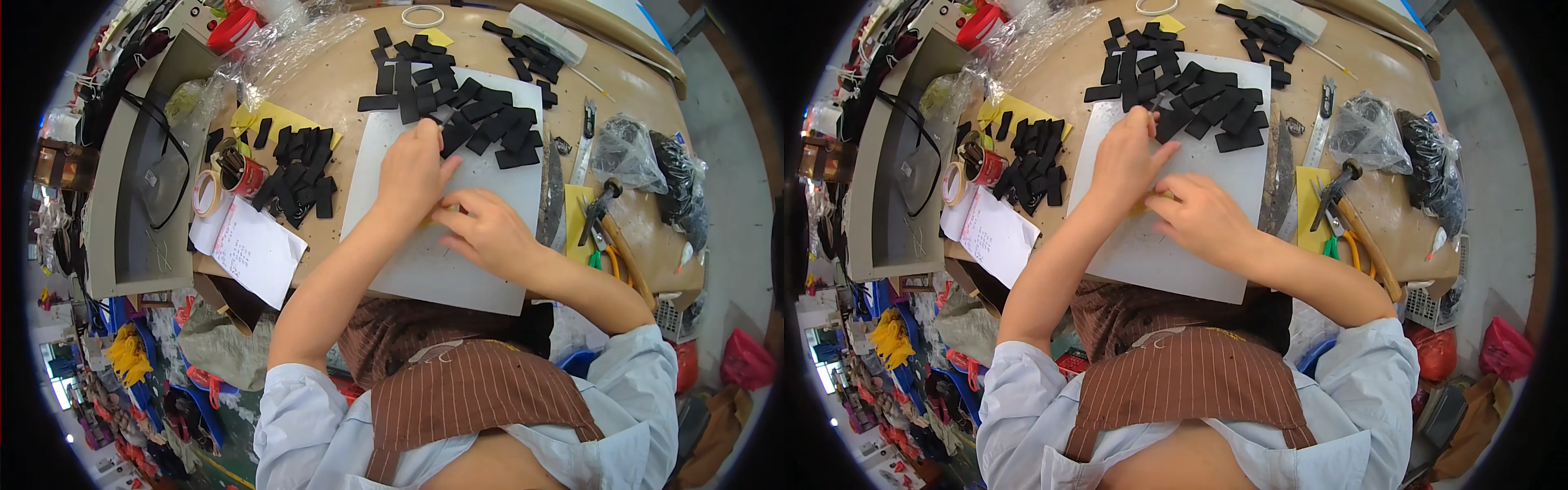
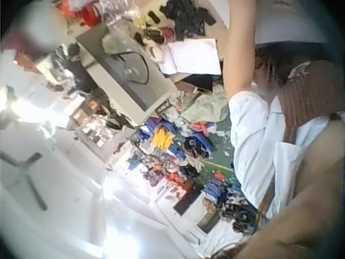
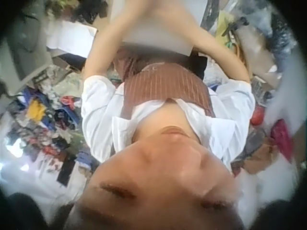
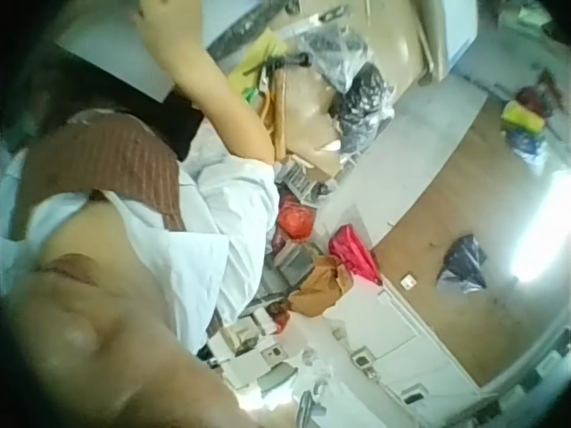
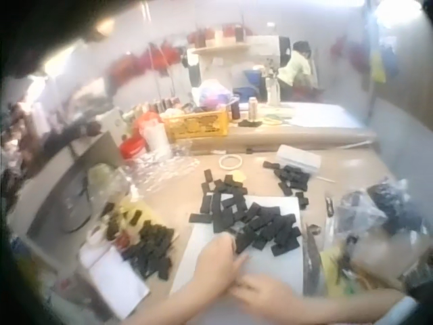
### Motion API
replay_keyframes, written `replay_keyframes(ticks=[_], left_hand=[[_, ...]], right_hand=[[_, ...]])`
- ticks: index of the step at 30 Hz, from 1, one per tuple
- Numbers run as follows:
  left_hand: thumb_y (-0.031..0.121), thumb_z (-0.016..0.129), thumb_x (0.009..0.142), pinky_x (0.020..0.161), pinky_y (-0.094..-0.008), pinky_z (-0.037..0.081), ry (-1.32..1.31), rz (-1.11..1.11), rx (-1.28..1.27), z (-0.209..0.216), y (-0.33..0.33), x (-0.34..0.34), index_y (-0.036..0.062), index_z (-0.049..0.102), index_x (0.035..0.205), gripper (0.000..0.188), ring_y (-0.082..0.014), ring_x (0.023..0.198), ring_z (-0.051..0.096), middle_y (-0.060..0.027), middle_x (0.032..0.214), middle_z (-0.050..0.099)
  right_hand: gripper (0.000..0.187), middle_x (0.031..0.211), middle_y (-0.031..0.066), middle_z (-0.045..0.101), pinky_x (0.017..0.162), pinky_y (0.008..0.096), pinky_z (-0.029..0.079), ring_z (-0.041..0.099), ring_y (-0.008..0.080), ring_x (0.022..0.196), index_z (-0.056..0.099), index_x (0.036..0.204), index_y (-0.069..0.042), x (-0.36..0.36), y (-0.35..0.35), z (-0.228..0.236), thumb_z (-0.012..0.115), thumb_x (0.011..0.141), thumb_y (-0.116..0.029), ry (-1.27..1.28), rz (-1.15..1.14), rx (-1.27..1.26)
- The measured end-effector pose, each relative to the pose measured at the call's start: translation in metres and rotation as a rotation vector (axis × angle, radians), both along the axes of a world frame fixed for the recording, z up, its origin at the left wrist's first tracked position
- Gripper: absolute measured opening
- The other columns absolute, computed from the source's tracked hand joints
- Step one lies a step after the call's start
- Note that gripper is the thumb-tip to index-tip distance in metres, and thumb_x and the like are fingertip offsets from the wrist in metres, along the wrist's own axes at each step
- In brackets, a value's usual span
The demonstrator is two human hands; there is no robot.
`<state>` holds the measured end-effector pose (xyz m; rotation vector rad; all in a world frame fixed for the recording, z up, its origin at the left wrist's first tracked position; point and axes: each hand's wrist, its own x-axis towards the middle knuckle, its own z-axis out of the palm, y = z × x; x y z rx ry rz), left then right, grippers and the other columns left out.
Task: The person uses a hammer and a metal punch to create holes in small black rectangular pieces of material. They place each piece on a yellow guide, align the punch, and strike it with the hammer. The finished pieces are moved to a pile on the table.
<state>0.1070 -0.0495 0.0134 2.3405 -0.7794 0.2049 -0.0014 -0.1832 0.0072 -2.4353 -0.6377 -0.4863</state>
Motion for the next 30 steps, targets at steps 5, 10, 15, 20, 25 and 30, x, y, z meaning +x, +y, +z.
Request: replay_keyframes(ticks=[5,10,15,20,25,30], left_hand=[[0.008,0.079,0.075,0.071,-0.0399,0.052,0.058,0.026,-0.111,0.000,0.009,-0.001,0.0021,0.043,0.083,0.037,-0.0356,0.086,0.067,-0.0192,0.102,0.070],[0.007,0.078,0.076,0.070,-0.0385,0.052,0.207,-0.129,-0.230,0.022,0.033,-0.054,0.0040,0.041,0.081,0.037,-0.0335,0.084,0.067,-0.0153,0.099,0.071],[0.009,0.082,0.071,0.070,-0.0352,0.049,0.215,-0.332,-0.058,0.007,0.045,-0.095,0.0049,0.045,0.081,0.038,-0.0250,0.078,0.061,-0.0070,0.091,0.068],[0.013,0.086,0.068,0.075,-0.0341,0.048,0.199,-0.227,-0.143,-0.002,0.066,-0.104,0.0069,0.045,0.083,0.043,-0.0239,0.084,0.061,-0.0075,0.099,0.069],[0.015,0.087,0.069,0.081,-0.0339,0.047,0.257,-0.161,-0.183,-0.003,0.074,-0.106,0.0092,0.036,0.081,0.052,-0.0260,0.095,0.062,-0.0105,0.119,0.067],[0.014,0.086,0.070,0.083,-0.0346,0.046,0.200,-0.179,-0.160,-0.004,0.065,-0.111,0.0099,0.035,0.080,0.052,-0.0257,0.096,0.063,-0.0110,0.121,0.068]], right_hand=[[0.027,0.118,0.0092,0.065,0.094,0.0400,0.047,0.060,0.0304,0.106,0.069,0.107,-0.006,0.030,-0.073,0.008,0.069,0.080,-0.005,-0.018,-0.153,0.001],[0.034,0.122,0.0081,0.065,0.100,0.0377,0.044,0.057,0.0278,0.113,0.068,0.116,-0.010,0.087,-0.141,0.006,0.068,0.083,-0.004,-0.004,-0.083,-0.073],[0.031,0.115,0.0070,0.068,0.097,0.0362,0.044,0.059,0.0258,0.109,0.068,0.113,-0.007,0.091,-0.151,0.012,0.070,0.082,-0.005,0.147,0.017,-0.120],[0.038,0.106,0.0103,0.068,0.093,0.0367,0.046,0.060,0.0276,0.102,0.067,0.111,-0.006,0.020,-0.101,0.041,0.075,0.074,-0.007,0.157,-0.060,0.082],[0.045,0.104,0.0045,0.068,0.093,0.0383,0.046,0.058,0.0279,0.103,0.066,0.114,-0.010,-0.042,-0.058,0.020,0.077,0.071,-0.008,0.277,0.023,0.087],[0.049,0.104,0.0024,0.068,0.092,0.0386,0.045,0.057,0.0267,0.105,0.065,0.117,-0.011,-0.044,-0.052,0.017,0.076,0.070,-0.009,0.281,0.007,0.064]])
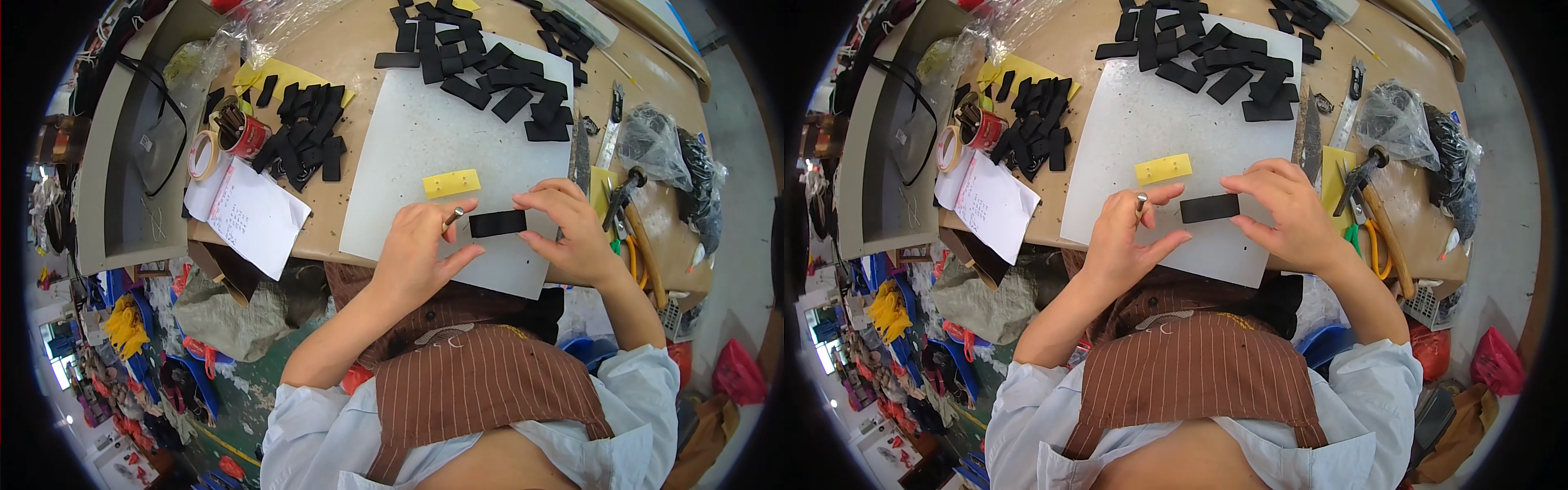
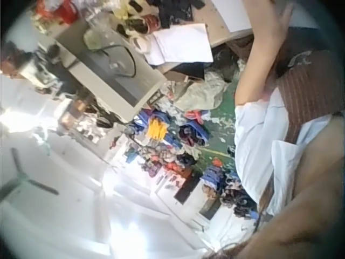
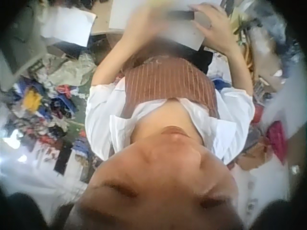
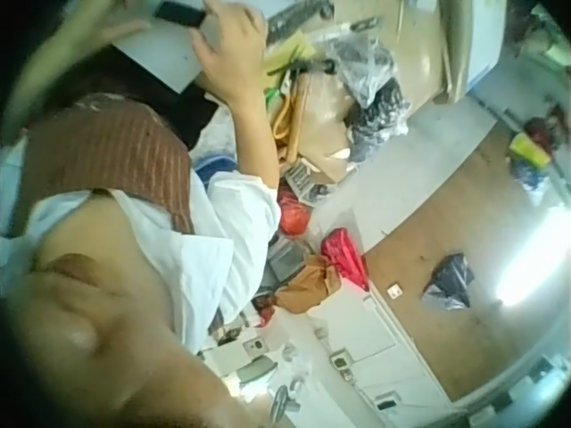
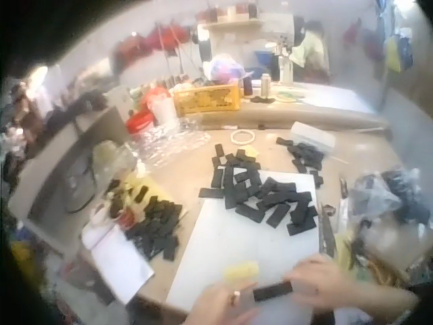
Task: The person uses a hammer and a metal punch to create holes in small black rectangular pieces of material. They place each piece on a yellow guide, align the punch, and strike it with the hammer. The finished pieces are moved to a pile on the table.
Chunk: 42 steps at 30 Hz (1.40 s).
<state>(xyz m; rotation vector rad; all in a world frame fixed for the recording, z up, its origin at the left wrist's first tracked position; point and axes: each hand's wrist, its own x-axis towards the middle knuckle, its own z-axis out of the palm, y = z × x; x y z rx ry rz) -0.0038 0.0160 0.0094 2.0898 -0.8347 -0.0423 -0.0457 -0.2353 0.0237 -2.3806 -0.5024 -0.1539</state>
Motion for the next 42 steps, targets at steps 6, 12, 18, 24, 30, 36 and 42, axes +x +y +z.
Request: replay_keyframes(ticks=[6,12,18,24,30,36,42], left_hand=[[0.010,0.084,0.071,0.083,-0.0359,0.046,-0.030,0.014,0.005,-0.005,-0.008,-0.001,0.0094,0.038,0.080,0.047,-0.0242,0.090,0.064,-0.0080,0.108,0.072],[0.006,0.082,0.071,0.082,-0.0368,0.047,-0.031,0.036,-0.032,-0.013,-0.011,-0.002,0.0066,0.045,0.084,0.039,-0.0231,0.079,0.062,-0.0050,0.095,0.071],[0.004,0.081,0.070,0.081,-0.0358,0.047,-0.036,0.024,0.006,-0.010,-0.013,-0.001,0.0036,0.055,0.095,0.035,-0.0220,0.075,0.060,-0.0019,0.080,0.063],[0.005,0.081,0.071,0.077,-0.0363,0.047,-0.055,0.003,0.040,-0.002,-0.015,0.000,0.0034,0.055,0.094,0.035,-0.0216,0.071,0.058,-0.0022,0.080,0.062],[0.006,0.081,0.070,0.076,-0.0353,0.047,-0.059,-0.007,0.039,-0.005,-0.014,0.000,0.0052,0.062,0.105,0.039,-0.0202,0.069,0.056,-0.0016,0.074,0.056],[0.006,0.081,0.071,0.076,-0.0348,0.046,-0.082,-0.011,0.032,-0.004,-0.011,-0.001,0.0064,0.064,0.102,0.035,-0.0194,0.071,0.058,-0.0017,0.081,0.062],[-0.001,0.073,0.076,0.098,-0.0438,0.042,-0.329,-0.138,0.234,-0.006,0.009,-0.009,0.0063,0.057,0.088,0.021,-0.0232,0.097,0.067,-0.0036,0.120,0.068]], right_hand=[[0.049,0.102,0.0029,0.067,0.091,0.0391,0.045,0.057,0.0265,0.106,0.064,0.117,-0.011,0.004,0.003,0.000,0.076,0.070,-0.009,-0.018,0.030,-0.050],[0.052,0.099,0.0043,0.066,0.090,0.0399,0.046,0.058,0.0260,0.106,0.063,0.118,-0.012,0.001,0.004,-0.007,0.078,0.068,-0.010,-0.117,0.037,-0.136],[0.063,0.101,0.0024,0.068,0.091,0.0395,0.047,0.057,0.0271,0.106,0.057,0.129,-0.011,0.000,0.001,-0.006,0.077,0.070,-0.008,-0.043,0.004,-0.004],[0.070,0.103,0.0019,0.068,0.092,0.0396,0.047,0.056,0.0277,0.106,0.052,0.136,-0.010,-0.001,-0.001,-0.006,0.076,0.070,-0.007,-0.017,-0.005,0.006],[0.044,0.102,0.0004,0.069,0.089,0.0387,0.048,0.058,0.0259,0.104,0.068,0.114,-0.013,-0.002,-0.005,-0.015,0.077,0.071,-0.012,-0.072,0.013,-0.055],[0.015,0.101,-0.0034,0.069,0.086,0.0384,0.048,0.059,0.0233,0.105,0.075,0.088,-0.016,-0.002,0.000,-0.013,0.076,0.073,-0.017,-0.241,0.026,-0.196],[0.017,0.102,-0.0038,0.068,0.087,0.0389,0.048,0.059,0.0242,0.106,0.074,0.089,-0.017,0.000,-0.001,-0.012,0.076,0.073,-0.016,-0.221,0.040,-0.185]])
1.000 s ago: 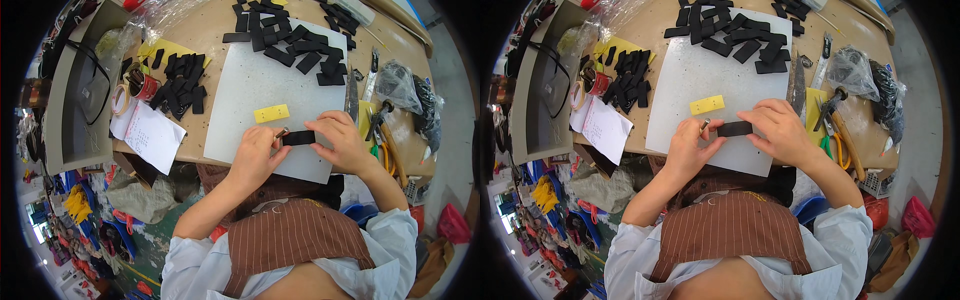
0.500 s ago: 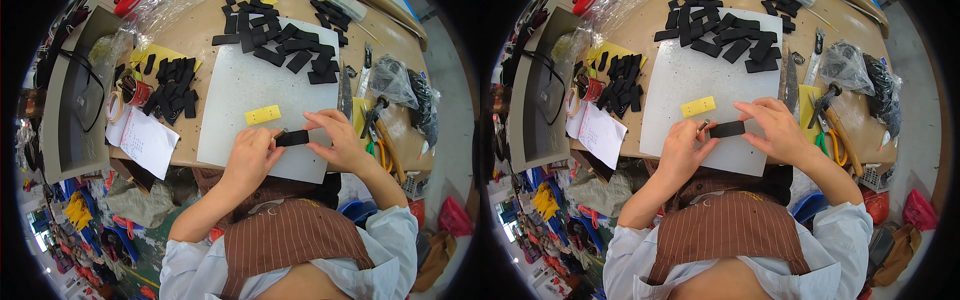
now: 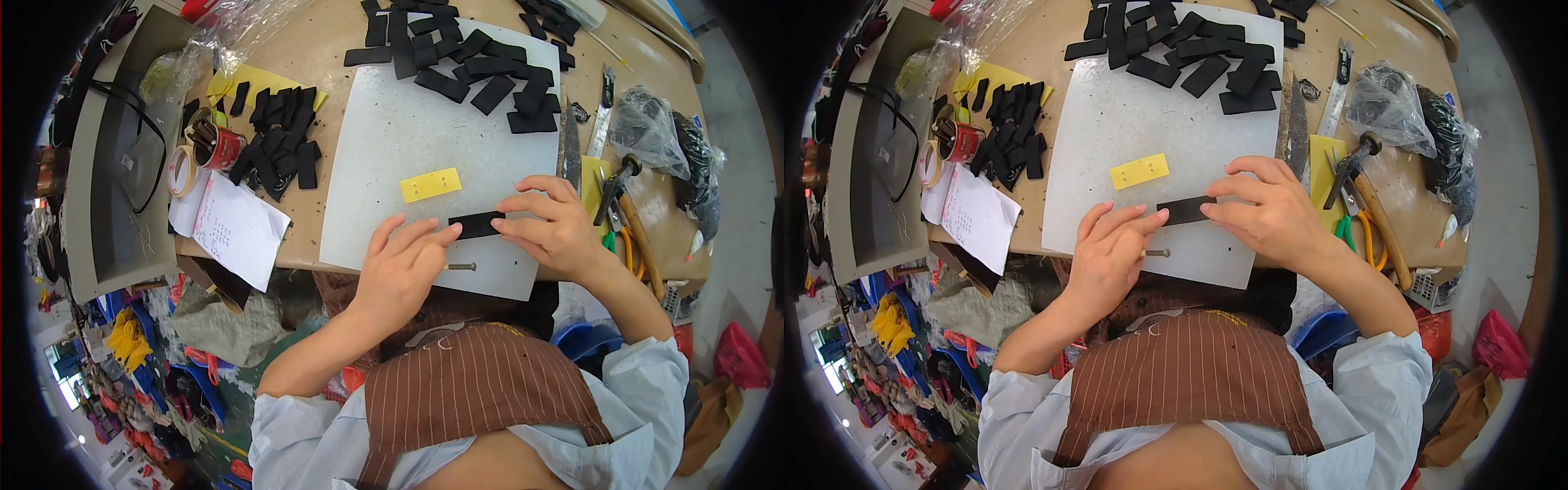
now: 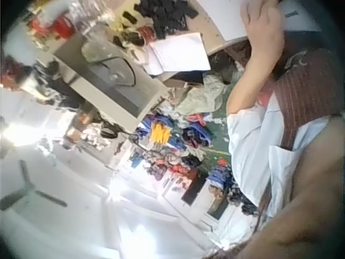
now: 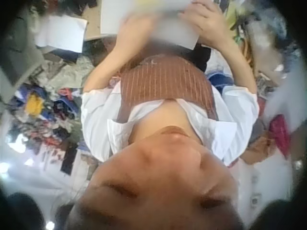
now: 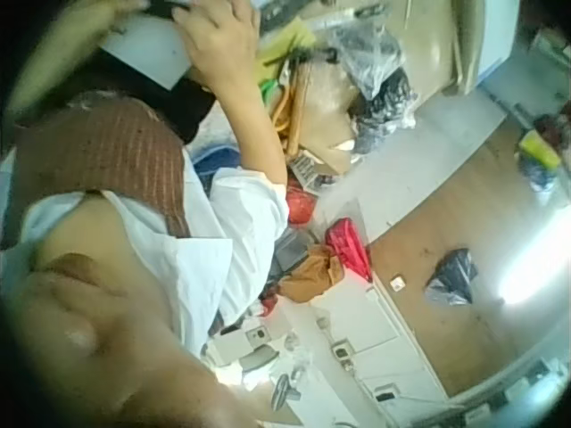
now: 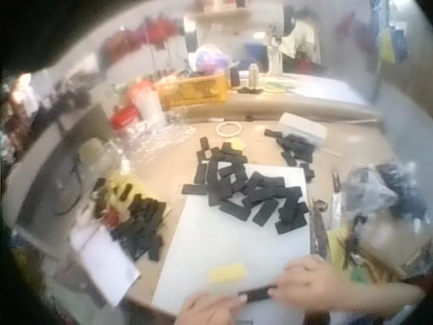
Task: The person uses a hammer and a metal punch to create holes in small black rectangular pieces of material. They place each piece on a yellow guide, align the punch, and strike it with the hammer. The finished pieces are moved to a pile on the table.
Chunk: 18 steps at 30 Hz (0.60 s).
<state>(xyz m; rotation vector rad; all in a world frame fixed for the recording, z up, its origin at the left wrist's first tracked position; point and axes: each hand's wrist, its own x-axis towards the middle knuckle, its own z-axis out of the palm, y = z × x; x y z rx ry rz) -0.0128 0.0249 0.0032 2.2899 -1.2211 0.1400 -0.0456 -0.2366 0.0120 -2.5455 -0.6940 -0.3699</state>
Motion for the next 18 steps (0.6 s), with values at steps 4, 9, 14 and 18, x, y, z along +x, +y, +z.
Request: replay_keyframes(ticks=[4,9,14,18], left_hand=[[-0.002,0.070,0.078,0.107,-0.0486,0.036,0.028,0.056,-0.029,0.000,-0.007,-0.009,0.0054,0.057,0.092,0.020,-0.0236,0.110,0.065,-0.0027,0.113,0.069],[-0.003,0.070,0.080,0.103,-0.0482,0.042,0.056,0.000,-0.097,-0.005,-0.012,0.000,0.0039,0.057,0.094,0.021,-0.0237,0.113,0.065,-0.0044,0.106,0.070],[-0.004,0.071,0.080,0.098,-0.0451,0.047,0.035,0.002,-0.140,-0.010,-0.013,0.002,0.0034,0.055,0.089,0.020,-0.0236,0.109,0.066,-0.0058,0.105,0.070],[-0.005,0.071,0.079,0.098,-0.0451,0.047,0.035,0.010,-0.160,-0.010,-0.014,0.001,0.0039,0.054,0.085,0.020,-0.0231,0.109,0.066,-0.0052,0.104,0.071]], right_hand=[[0.021,0.102,-0.0024,0.067,0.088,0.0394,0.047,0.058,0.0246,0.108,0.074,0.091,-0.015,0.000,0.000,-0.001,0.078,0.071,-0.014,0.031,-0.003,0.036],[0.029,0.101,-0.0005,0.067,0.091,0.0401,0.045,0.057,0.0252,0.108,0.072,0.097,-0.013,0.000,-0.001,-0.004,0.080,0.069,-0.014,0.087,0.009,0.114],[0.038,0.101,0.0006,0.067,0.093,0.0400,0.042,0.057,0.0254,0.106,0.068,0.106,-0.011,0.003,-0.001,0.005,0.080,0.070,-0.015,0.290,-0.075,0.221],[0.033,0.102,-0.0005,0.067,0.093,0.0397,0.042,0.057,0.0245,0.104,0.070,0.102,-0.013,0.002,-0.001,0.002,0.079,0.071,-0.014,0.279,-0.090,0.231]])
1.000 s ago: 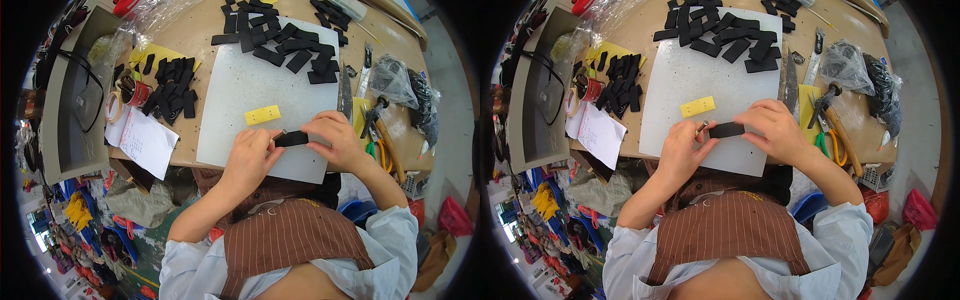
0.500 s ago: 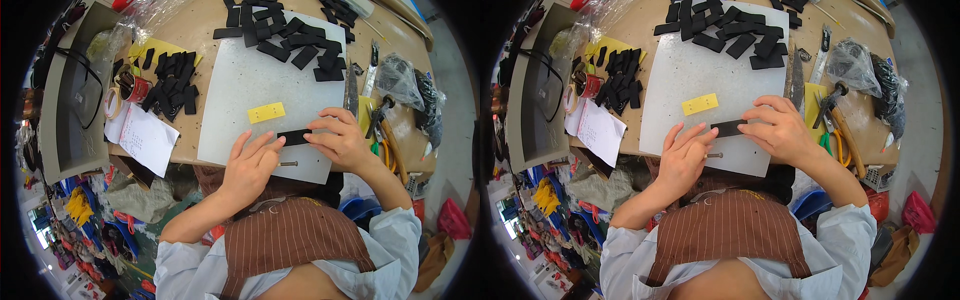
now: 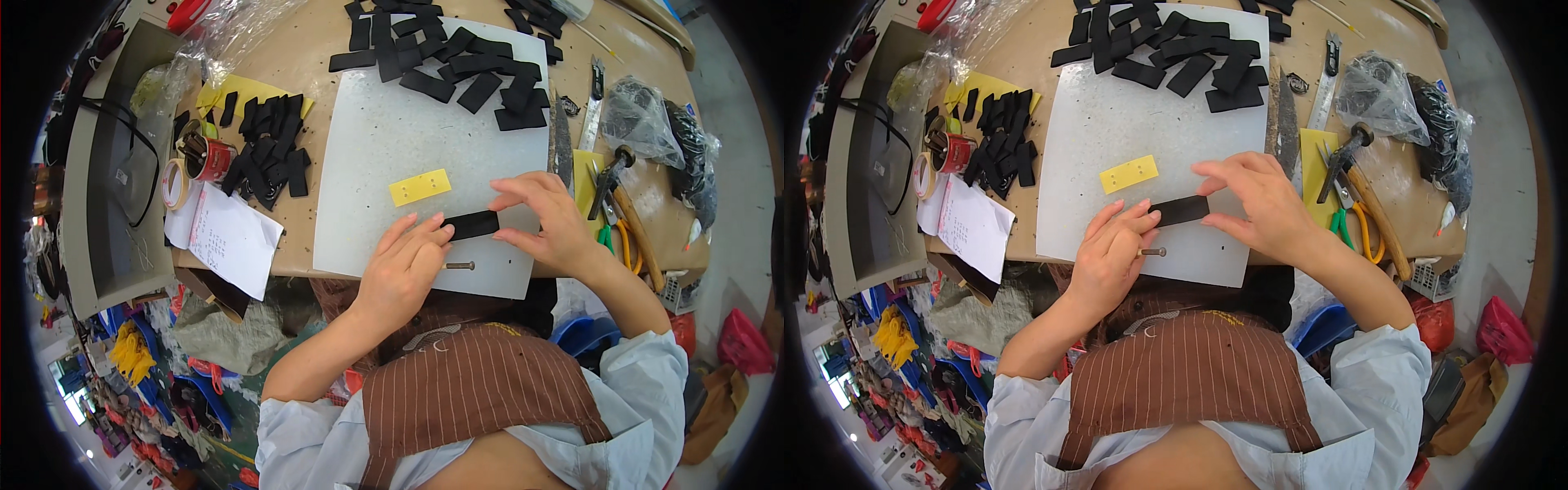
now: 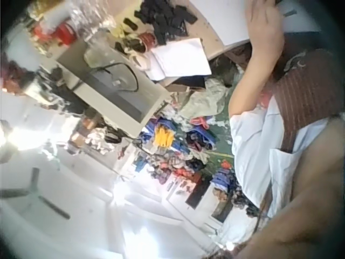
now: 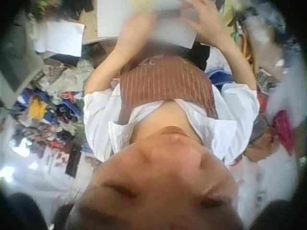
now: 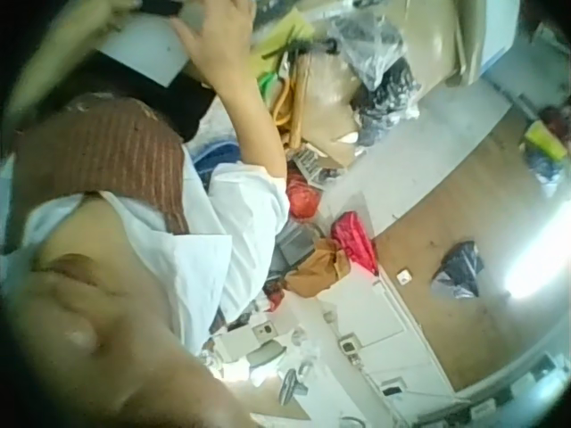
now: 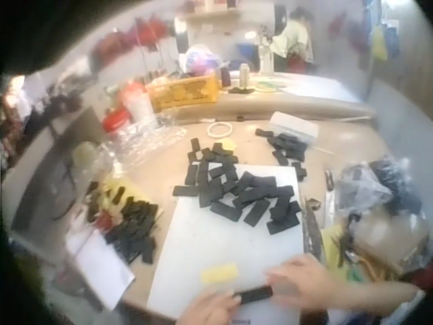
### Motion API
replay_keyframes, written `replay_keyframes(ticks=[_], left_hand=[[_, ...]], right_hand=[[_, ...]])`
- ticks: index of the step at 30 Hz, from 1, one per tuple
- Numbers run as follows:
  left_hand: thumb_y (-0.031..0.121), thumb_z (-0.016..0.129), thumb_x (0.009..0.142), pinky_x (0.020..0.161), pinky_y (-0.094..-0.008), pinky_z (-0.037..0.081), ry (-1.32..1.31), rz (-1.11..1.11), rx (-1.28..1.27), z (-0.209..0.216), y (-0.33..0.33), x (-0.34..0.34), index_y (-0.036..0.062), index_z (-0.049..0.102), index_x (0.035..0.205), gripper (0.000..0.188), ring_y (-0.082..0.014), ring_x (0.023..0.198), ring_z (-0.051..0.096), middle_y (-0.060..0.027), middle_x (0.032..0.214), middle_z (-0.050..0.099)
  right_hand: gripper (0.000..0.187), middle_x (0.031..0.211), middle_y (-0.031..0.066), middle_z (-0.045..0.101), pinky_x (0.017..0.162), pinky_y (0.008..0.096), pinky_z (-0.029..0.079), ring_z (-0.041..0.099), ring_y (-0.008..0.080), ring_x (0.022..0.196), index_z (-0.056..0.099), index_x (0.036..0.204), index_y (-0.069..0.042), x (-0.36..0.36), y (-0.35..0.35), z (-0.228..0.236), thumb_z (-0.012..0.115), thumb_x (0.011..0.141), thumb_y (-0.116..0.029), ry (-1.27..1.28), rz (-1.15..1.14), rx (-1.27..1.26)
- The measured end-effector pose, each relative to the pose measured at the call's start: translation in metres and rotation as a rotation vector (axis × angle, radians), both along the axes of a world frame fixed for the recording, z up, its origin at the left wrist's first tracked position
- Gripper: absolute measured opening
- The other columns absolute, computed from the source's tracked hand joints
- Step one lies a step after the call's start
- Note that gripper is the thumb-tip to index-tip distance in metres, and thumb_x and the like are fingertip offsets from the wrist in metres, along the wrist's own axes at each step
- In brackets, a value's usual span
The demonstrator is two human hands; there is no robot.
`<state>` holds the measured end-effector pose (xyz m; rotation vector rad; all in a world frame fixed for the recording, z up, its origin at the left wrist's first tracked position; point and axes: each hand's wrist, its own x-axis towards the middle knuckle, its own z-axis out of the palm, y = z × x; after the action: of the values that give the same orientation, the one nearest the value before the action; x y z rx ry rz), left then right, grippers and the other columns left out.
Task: The person uses a hammer and a metal punch to create holes in small black rectangular pieces of material. They place each piece on a yellow guide, align the punch, and strike it with the hammer. The finished pieces are moved to a pile on the table.
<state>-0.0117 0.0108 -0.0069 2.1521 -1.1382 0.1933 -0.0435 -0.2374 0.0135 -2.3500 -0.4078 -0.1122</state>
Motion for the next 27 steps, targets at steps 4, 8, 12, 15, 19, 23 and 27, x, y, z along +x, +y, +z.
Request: replay_keyframes(ticks=[4,8,12,15,19,23,27], left_hand=[[-0.003,0.070,0.080,0.105,-0.0477,0.038,-0.024,0.015,0.073,0.004,0.000,-0.001,0.0052,0.054,0.084,0.019,-0.0213,0.108,0.067,-0.0029,0.105,0.071],[0.001,0.069,0.082,0.110,-0.0480,0.024,-0.056,0.079,0.176,0.013,0.002,-0.010,0.0085,0.053,0.082,0.018,-0.0174,0.106,0.067,0.0006,0.109,0.071],[0.004,0.068,0.084,0.110,-0.0463,0.016,-0.093,0.124,0.233,0.009,0.005,-0.015,0.0117,0.049,0.080,0.020,-0.0139,0.106,0.065,0.0033,0.112,0.071],[0.006,0.068,0.083,0.110,-0.0473,0.016,-0.104,0.138,0.263,0.011,0.004,-0.019,0.0121,0.047,0.079,0.022,-0.0133,0.108,0.063,0.0041,0.115,0.070],[0.007,0.069,0.082,0.110,-0.0478,0.016,-0.082,0.133,0.263,0.012,0.003,-0.020,0.0119,0.048,0.080,0.022,-0.0138,0.109,0.063,0.0042,0.118,0.068],[0.008,0.069,0.081,0.109,-0.0490,0.016,-0.077,0.124,0.235,0.012,0.005,-0.020,0.0118,0.049,0.081,0.021,-0.0148,0.110,0.062,0.0034,0.120,0.067],[0.008,0.069,0.081,0.109,-0.0512,0.017,-0.071,0.110,0.212,0.006,0.009,-0.022,0.0116,0.050,0.083,0.019,-0.0154,0.112,0.061,0.0026,0.121,0.066]], right_hand=[[0.025,0.098,0.0004,0.063,0.088,0.0395,0.042,0.056,0.0249,0.100,0.074,0.095,-0.018,-0.009,0.000,-0.013,0.078,0.071,-0.013,-0.265,0.004,-0.127],[0.026,0.090,0.0015,0.054,0.083,0.0383,0.040,0.054,0.0253,0.095,0.075,0.095,-0.023,-0.019,0.003,-0.012,0.078,0.071,-0.013,-0.299,-0.081,-0.232],[0.026,0.086,0.0014,0.050,0.084,0.0375,0.038,0.053,0.0245,0.094,0.076,0.096,-0.024,-0.016,0.003,-0.010,0.078,0.072,-0.014,-0.267,-0.087,-0.205],[0.025,0.087,0.0015,0.051,0.085,0.0379,0.037,0.052,0.0243,0.095,0.076,0.096,-0.024,-0.016,0.002,-0.010,0.078,0.072,-0.015,-0.228,-0.088,-0.184],[0.024,0.089,0.0016,0.052,0.086,0.0388,0.038,0.052,0.0247,0.097,0.076,0.096,-0.023,-0.013,0.001,0.000,0.078,0.073,-0.016,-0.209,-0.046,-0.237],[0.023,0.091,0.0013,0.053,0.087,0.0400,0.038,0.052,0.0257,0.100,0.075,0.097,-0.021,-0.012,0.006,0.018,0.077,0.075,-0.018,-0.207,0.023,-0.356],[0.018,0.093,0.0024,0.056,0.087,0.0403,0.039,0.051,0.0268,0.102,0.074,0.095,-0.018,-0.001,0.004,0.032,0.074,0.077,-0.018,-0.171,0.139,-0.379]])
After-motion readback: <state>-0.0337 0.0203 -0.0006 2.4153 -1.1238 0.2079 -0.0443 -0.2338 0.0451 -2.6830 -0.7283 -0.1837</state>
